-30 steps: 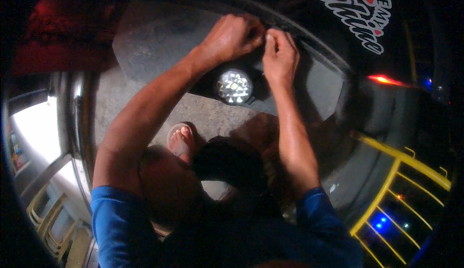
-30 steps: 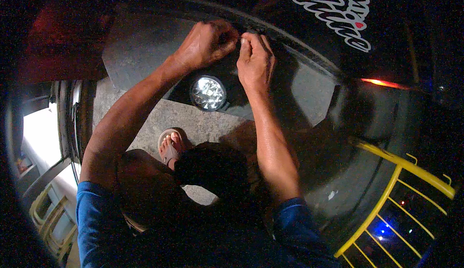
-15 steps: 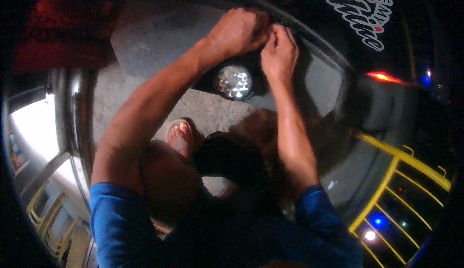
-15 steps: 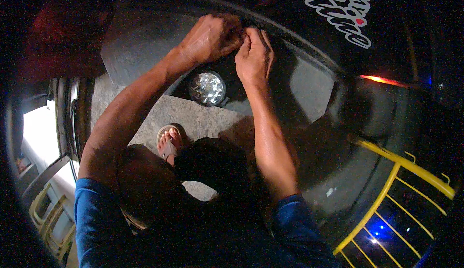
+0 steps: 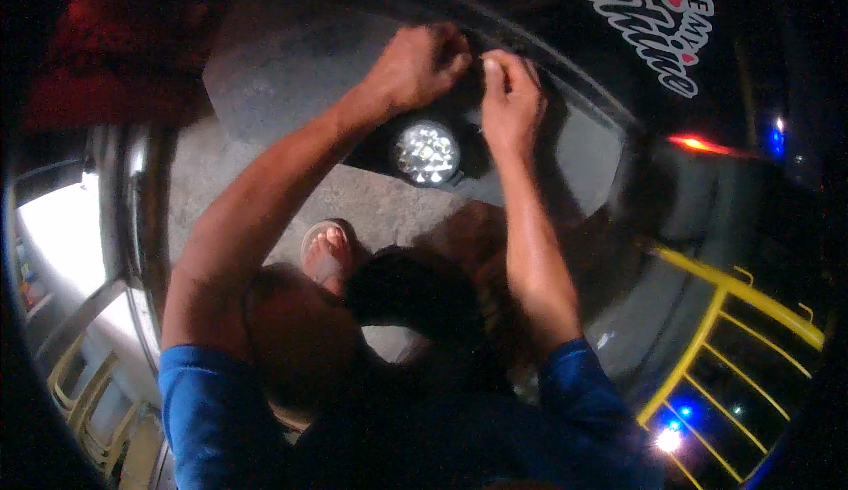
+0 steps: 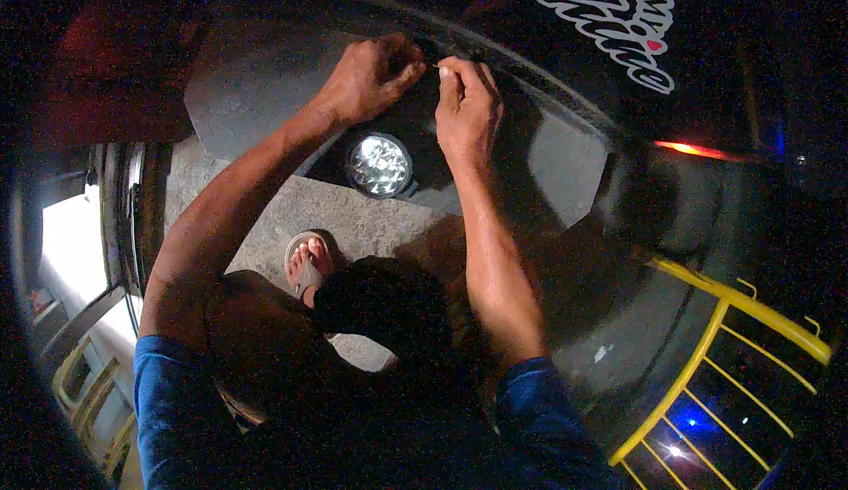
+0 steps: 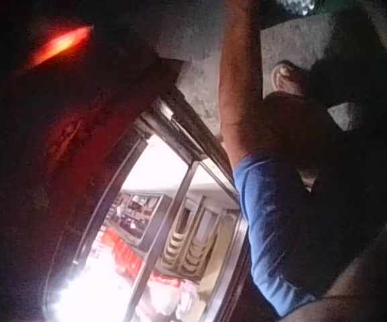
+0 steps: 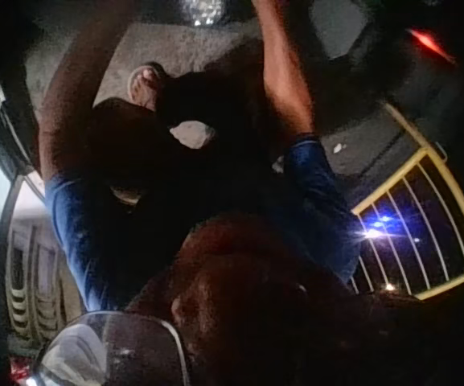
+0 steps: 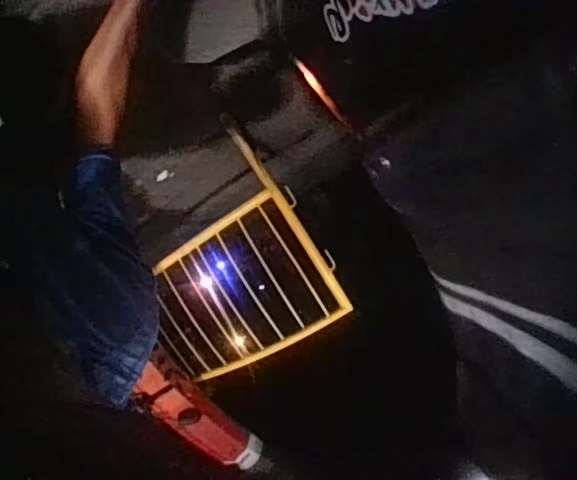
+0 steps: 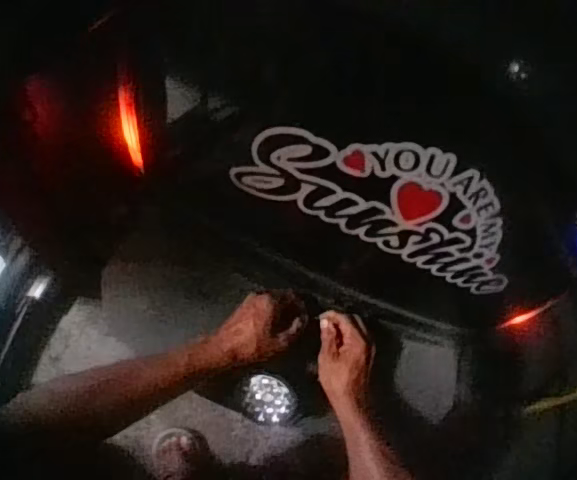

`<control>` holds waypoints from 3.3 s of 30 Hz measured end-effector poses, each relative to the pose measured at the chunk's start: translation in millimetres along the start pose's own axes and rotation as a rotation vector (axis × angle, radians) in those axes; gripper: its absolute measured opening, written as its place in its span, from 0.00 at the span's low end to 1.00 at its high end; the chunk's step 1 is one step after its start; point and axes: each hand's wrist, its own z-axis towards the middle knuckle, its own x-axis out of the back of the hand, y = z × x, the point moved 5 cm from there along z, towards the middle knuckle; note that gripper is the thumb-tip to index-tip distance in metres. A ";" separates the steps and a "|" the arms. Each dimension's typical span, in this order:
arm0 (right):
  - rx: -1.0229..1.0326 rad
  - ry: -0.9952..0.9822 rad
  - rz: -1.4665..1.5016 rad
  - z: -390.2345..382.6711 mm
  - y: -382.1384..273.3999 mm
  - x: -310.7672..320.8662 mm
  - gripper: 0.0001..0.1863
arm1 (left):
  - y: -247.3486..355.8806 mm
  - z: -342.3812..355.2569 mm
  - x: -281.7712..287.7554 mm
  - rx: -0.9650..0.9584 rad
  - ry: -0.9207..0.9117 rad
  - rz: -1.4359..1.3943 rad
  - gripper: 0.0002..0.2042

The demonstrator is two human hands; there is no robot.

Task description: The person works on a vehicle's rear light assembly, manipulating wires and components with their hands. They briefly enter a shop to retrieve a tool and return to continue the repair on the vehicle's light fixture.

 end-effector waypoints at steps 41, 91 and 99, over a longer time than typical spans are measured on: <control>-0.401 0.036 0.611 -38.2 23.8 18.0 0.13 | -15.0 -3.8 -45.5 0.376 -0.202 -0.950 0.11; -0.628 0.016 0.709 -11.3 35.3 2.2 0.08 | -5.8 -4.2 -37.5 0.394 -0.082 -0.450 0.08; -0.657 -0.038 0.606 -15.1 45.3 0.5 0.07 | -3.3 -5.4 -36.8 0.407 -0.085 -0.473 0.07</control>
